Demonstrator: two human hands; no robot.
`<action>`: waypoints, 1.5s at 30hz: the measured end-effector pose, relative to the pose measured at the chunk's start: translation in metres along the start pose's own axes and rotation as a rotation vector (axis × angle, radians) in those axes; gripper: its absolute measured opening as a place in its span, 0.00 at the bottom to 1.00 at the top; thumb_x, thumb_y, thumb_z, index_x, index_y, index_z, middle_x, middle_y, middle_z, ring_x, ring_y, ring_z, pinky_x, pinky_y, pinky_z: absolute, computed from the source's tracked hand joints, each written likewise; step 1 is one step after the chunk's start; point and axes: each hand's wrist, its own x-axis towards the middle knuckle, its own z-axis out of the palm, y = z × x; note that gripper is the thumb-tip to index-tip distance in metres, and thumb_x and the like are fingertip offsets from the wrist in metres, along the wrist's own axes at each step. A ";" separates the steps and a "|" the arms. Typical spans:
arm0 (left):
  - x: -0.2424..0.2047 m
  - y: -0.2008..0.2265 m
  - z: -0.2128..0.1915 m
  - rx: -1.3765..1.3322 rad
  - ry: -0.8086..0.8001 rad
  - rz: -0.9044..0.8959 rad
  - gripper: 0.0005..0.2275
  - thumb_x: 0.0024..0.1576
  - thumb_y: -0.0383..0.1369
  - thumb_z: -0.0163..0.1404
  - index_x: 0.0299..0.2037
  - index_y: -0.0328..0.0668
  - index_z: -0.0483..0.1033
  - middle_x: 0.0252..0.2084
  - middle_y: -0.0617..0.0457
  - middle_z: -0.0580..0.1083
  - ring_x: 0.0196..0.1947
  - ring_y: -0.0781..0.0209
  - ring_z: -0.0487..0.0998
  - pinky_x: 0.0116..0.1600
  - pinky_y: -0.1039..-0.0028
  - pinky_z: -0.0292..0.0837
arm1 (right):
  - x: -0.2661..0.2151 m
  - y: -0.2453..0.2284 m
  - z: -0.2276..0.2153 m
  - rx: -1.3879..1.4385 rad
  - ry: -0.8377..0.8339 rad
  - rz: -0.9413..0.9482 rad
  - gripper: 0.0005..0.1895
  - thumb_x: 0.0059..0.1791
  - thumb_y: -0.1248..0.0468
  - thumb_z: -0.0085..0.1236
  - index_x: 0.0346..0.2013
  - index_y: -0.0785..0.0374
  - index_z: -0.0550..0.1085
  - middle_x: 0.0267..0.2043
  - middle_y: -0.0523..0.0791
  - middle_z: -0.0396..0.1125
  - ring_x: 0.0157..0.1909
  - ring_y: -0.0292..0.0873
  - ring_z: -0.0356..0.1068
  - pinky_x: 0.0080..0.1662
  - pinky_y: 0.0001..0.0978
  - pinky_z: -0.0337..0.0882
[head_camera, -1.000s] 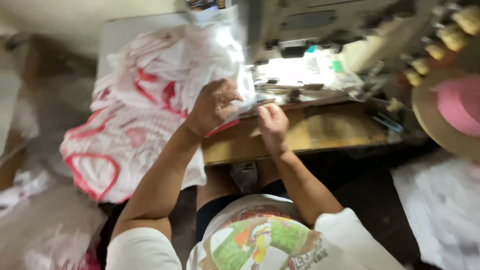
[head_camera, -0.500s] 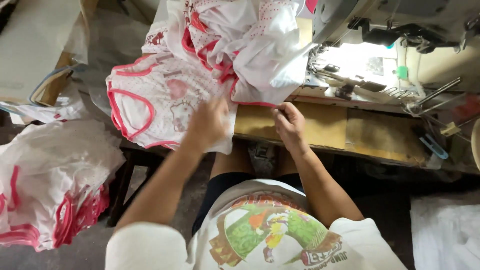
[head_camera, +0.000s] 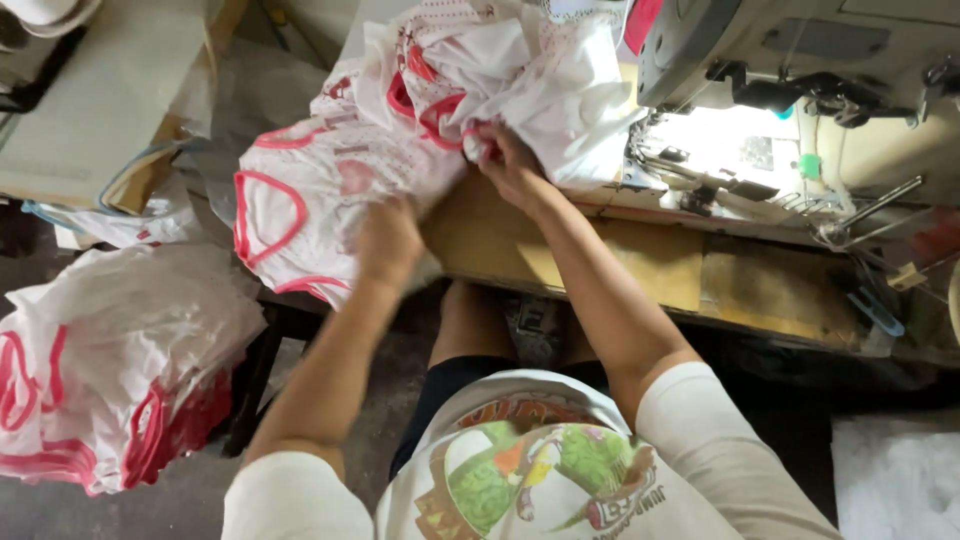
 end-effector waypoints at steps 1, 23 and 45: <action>0.029 -0.044 0.024 -0.001 -0.001 0.004 0.12 0.55 0.28 0.44 0.46 0.34 0.73 0.37 0.35 0.75 0.38 0.34 0.82 0.41 0.49 0.78 | 0.004 -0.003 -0.003 -0.001 0.004 0.001 0.21 0.53 0.74 0.48 0.60 0.61 0.69 0.56 0.50 0.60 0.55 0.46 0.63 0.56 0.20 0.67; 0.001 0.045 -0.003 -0.169 -0.139 0.168 0.14 0.48 0.42 0.50 0.43 0.55 0.76 0.47 0.58 0.71 0.54 0.52 0.72 0.56 0.55 0.67 | -0.037 -0.093 -0.002 -0.219 -0.177 0.007 0.11 0.52 0.69 0.46 0.41 0.63 0.78 0.27 0.49 0.72 0.29 0.43 0.73 0.36 0.36 0.74; -0.145 -0.008 -0.260 -0.546 -0.124 0.575 0.36 0.30 0.48 0.73 0.50 0.39 0.81 0.57 0.45 0.73 0.57 0.52 0.79 0.59 0.69 0.75 | -0.214 -0.190 -0.112 0.562 -0.141 -0.170 0.22 0.50 0.54 0.61 0.33 0.77 0.73 0.26 0.47 0.63 0.24 0.39 0.57 0.26 0.37 0.52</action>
